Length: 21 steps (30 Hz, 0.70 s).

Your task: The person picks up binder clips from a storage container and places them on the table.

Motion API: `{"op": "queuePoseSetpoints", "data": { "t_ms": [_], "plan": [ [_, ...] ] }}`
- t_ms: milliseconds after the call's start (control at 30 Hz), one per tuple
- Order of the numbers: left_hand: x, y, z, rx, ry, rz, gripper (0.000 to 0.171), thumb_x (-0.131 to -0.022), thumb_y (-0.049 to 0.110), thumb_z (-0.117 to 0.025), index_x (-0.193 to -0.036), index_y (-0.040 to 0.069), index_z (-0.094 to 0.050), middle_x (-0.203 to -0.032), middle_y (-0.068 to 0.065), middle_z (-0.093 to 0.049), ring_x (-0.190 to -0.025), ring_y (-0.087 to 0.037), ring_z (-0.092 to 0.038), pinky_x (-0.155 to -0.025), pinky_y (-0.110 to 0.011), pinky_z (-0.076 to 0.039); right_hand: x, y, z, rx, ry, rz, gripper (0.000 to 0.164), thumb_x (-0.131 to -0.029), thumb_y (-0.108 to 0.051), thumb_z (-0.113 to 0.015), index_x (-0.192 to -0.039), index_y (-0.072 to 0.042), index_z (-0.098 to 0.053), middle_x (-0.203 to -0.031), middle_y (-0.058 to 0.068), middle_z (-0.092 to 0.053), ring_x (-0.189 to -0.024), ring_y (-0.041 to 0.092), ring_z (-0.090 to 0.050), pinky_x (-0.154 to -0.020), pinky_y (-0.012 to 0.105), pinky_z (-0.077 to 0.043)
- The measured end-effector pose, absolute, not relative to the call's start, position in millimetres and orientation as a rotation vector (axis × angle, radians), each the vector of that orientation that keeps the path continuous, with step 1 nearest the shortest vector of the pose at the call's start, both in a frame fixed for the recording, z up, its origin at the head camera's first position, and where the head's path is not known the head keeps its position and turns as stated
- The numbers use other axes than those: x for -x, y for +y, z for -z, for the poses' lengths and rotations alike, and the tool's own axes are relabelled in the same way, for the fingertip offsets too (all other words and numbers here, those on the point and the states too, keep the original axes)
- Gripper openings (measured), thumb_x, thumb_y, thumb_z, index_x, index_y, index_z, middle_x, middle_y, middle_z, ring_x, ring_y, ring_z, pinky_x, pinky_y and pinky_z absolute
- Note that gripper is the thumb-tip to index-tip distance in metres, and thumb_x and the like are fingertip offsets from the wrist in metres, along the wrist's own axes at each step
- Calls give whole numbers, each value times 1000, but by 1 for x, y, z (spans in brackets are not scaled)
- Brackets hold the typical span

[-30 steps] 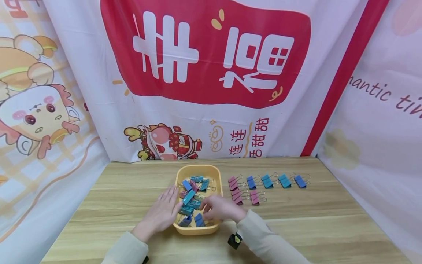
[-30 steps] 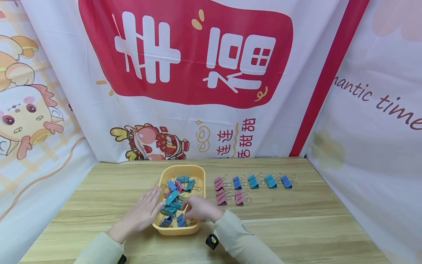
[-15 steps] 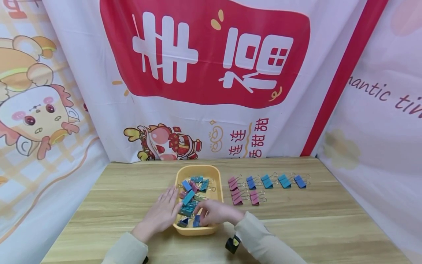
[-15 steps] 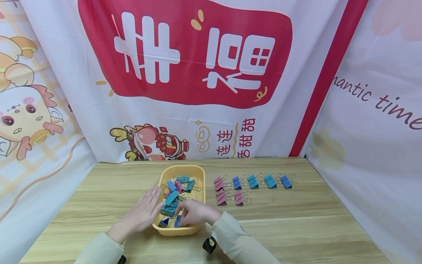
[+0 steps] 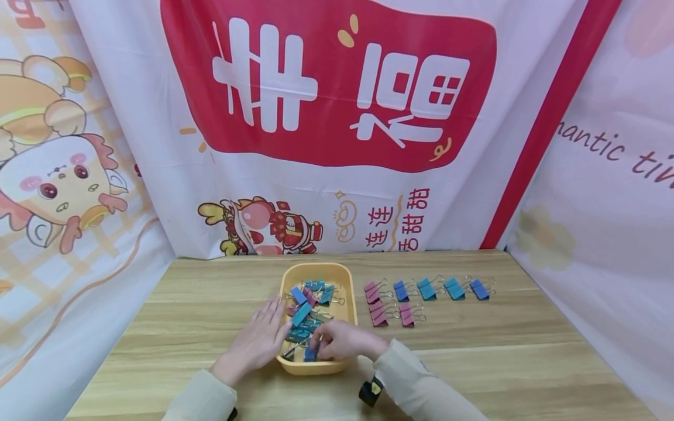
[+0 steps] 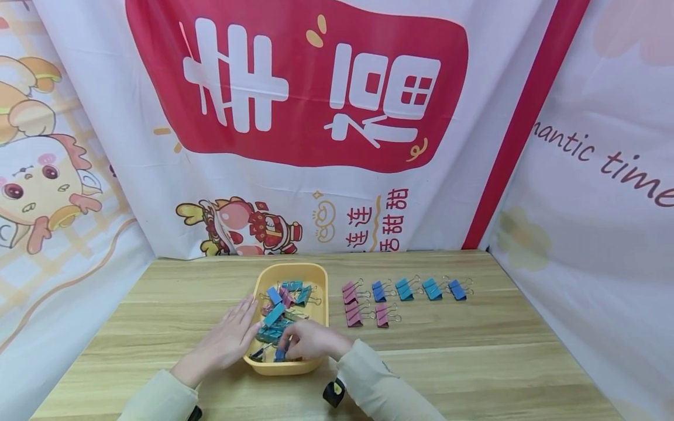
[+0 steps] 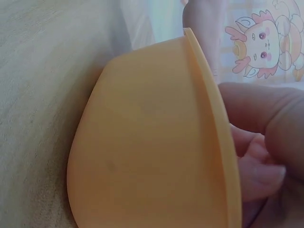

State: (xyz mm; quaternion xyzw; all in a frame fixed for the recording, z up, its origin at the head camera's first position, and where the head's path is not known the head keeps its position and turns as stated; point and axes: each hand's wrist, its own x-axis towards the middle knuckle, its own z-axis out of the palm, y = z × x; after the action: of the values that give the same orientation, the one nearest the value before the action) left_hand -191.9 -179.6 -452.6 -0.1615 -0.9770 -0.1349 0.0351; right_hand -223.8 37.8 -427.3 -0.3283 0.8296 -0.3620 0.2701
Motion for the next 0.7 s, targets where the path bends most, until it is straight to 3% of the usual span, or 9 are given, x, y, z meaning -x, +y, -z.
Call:
{"op": "queuePoseSetpoints", "data": {
  "t_ms": [200,367,700],
  "plan": [
    [192,-180,452,496,-3011,402,58,-101,34,-30,-142,-6,-23,-148,-23,-16,-135,-35,-13,-108,-48,-16,226,45,426,797,2232,1178,13,-83,4,-58,-92,-4,-63,-69,8,-60,-48,15,-53,-40,23,-45],
    [192,-180,452,493,-3018,412,58,-101,34,-31,-142,-6,-24,-148,-22,-16,-135,-35,-13,-108,-49,-15,232,53,420,758,2226,1317,12,-85,4,-57,-96,2,-62,-76,14,-61,-55,20,-58,-48,32,-53],
    [192,-181,454,500,-3005,407,58,-101,34,-31,-142,-6,-23,-148,-22,-14,-136,-35,-12,-108,-48,-15,249,79,402,660,2310,1506,16,-86,2,-57,-102,3,-60,-79,13,-63,-63,22,-60,-55,34,-55]
  ]
}}
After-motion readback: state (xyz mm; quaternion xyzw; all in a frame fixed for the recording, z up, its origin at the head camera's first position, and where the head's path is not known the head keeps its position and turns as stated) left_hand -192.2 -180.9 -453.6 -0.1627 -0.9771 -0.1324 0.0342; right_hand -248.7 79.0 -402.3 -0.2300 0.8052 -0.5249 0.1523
